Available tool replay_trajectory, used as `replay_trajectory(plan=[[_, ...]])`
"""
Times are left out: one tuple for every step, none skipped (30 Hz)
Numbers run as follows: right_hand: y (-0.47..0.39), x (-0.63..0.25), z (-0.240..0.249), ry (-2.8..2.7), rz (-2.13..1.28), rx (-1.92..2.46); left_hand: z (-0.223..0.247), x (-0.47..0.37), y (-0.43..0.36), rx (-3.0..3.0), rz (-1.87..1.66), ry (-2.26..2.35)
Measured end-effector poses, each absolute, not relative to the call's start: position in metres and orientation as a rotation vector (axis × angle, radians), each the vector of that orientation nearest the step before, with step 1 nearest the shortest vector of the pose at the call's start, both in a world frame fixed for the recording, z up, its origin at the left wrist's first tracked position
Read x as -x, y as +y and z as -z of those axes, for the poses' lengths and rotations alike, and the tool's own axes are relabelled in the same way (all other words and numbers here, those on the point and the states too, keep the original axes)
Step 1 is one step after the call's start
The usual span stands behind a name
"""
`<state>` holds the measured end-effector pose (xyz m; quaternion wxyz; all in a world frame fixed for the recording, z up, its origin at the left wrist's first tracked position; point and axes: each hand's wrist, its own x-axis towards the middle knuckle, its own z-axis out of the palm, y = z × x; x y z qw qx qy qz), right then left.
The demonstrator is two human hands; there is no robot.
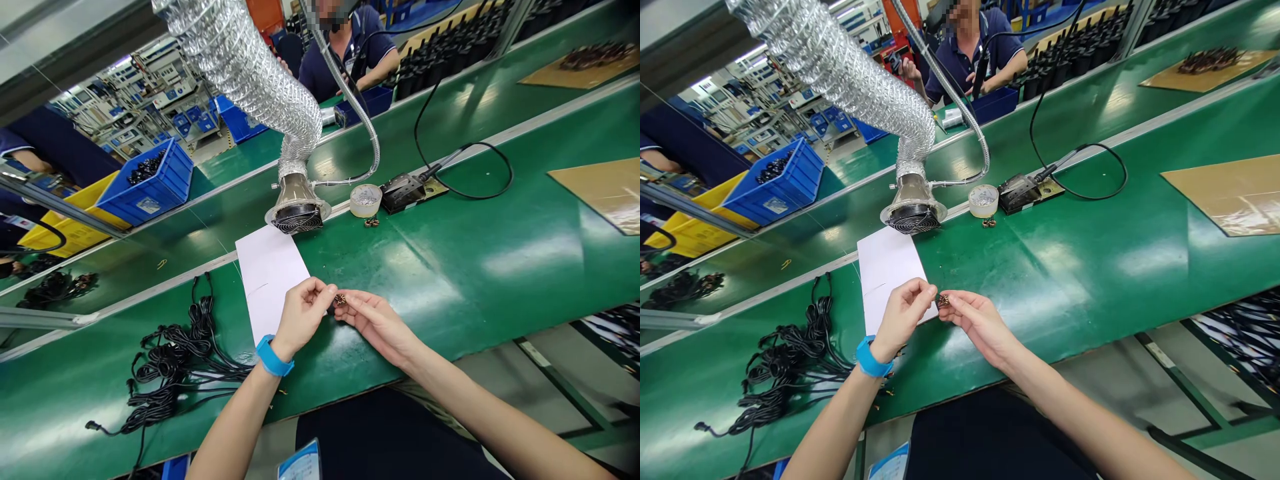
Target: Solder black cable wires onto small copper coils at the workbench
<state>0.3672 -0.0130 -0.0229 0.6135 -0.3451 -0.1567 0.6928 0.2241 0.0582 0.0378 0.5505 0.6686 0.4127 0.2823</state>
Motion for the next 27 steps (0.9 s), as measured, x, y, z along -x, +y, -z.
replay_trajectory(plan=[[-0.013,-0.367,0.023,-0.368,-1.593,0.8,-0.038,-0.225,0.059,-1.584,-0.648,0.975],[-0.014,-0.367,0.022,-0.373,-1.588,0.806,-0.039,-0.225,0.06,-1.573,-0.628,0.973],[-0.014,-0.367,0.022,-0.376,-1.582,0.813,-0.039,-0.226,0.06,-1.551,-0.612,0.973],[-0.015,-0.367,0.023,-0.378,-1.577,0.819,-0.04,-0.226,0.06,-1.523,-0.596,0.974],[-0.015,-0.367,0.023,-0.38,-1.574,0.824,-0.04,-0.226,0.06,-1.494,-0.58,0.973],[-0.016,-0.367,0.023,-0.382,-1.572,0.826,-0.041,-0.225,0.06,-1.467,-0.563,0.968],[-0.016,-0.367,0.024,-0.382,-1.571,0.827,-0.041,-0.224,0.06,-1.443,-0.547,0.96],[-0.016,-0.367,0.025,-0.38,-1.572,0.826,-0.041,-0.224,0.06,-1.421,-0.534,0.951],[-0.016,-0.367,0.025,-0.376,-1.574,0.825,-0.04,-0.223,0.06,-1.402,-0.524,0.939],[-0.016,-0.367,0.026,-0.37,-1.578,0.822,-0.039,-0.222,0.06,-1.387,-0.52,0.926],[-0.016,-0.367,0.026,-0.363,-1.584,0.818,-0.038,-0.221,0.06,-1.378,-0.521,0.909],[-0.015,-0.366,0.026,-0.356,-1.592,0.811,-0.037,-0.22,0.06,-1.376,-0.527,0.887],[-0.015,-0.366,0.026,-0.351,-1.603,0.798,-0.035,-0.219,0.06,-1.382,-0.534,0.861],[-0.014,-0.366,0.026,-0.346,-1.617,0.781,-0.034,-0.218,0.059,-1.391,-0.541,0.832],[-0.014,-0.366,0.026,-0.343,-1.633,0.762,-0.032,-0.217,0.059,-1.4,-0.547,0.802],[-0.014,-0.365,0.026,-0.34,-1.649,0.742,-0.031,-0.216,0.059,-1.404,-0.552,0.774],[-0.014,-0.365,0.026,-0.337,-1.664,0.725,-0.03,-0.215,0.059,-1.401,-0.559,0.752],[-0.014,-0.365,0.026,-0.335,-1.677,0.712,-0.029,-0.215,0.058,-1.394,-0.567,0.742],[-0.014,-0.365,0.025,-0.335,-1.685,0.706,-0.028,-0.215,0.058,-1.382,-0.579,0.743],[-0.014,-0.365,0.025,-0.336,-1.687,0.706,-0.027,-0.214,0.057,-1.369,-0.592,0.754],[-0.014,-0.365,0.025,-0.339,-1.682,0.713,-0.027,-0.214,0.056,-1.355,-0.603,0.776],[-0.014,-0.365,0.025,-0.342,-1.671,0.726,-0.027,-0.213,0.055,-1.342,-0.606,0.806],[-0.014,-0.365,0.025,-0.348,-1.654,0.743,-0.027,-0.213,0.054,-1.332,-0.601,0.837],[-0.015,-0.365,0.026,-0.356,-1.632,0.762,-0.028,-0.212,0.053,-1.325,-0.586,0.867],[-0.015,-0.364,0.026,-0.367,-1.61,0.778,-0.028,-0.212,0.052,-1.32,-0.565,0.889],[-0.015,-0.364,0.026,-0.38,-1.59,0.791,-0.029,-0.212,0.05,-1.316,-0.542,0.903],[-0.015,-0.363,0.026,-0.394,-1.572,0.802,-0.03,-0.212,0.048,-1.314,-0.52,0.907]])
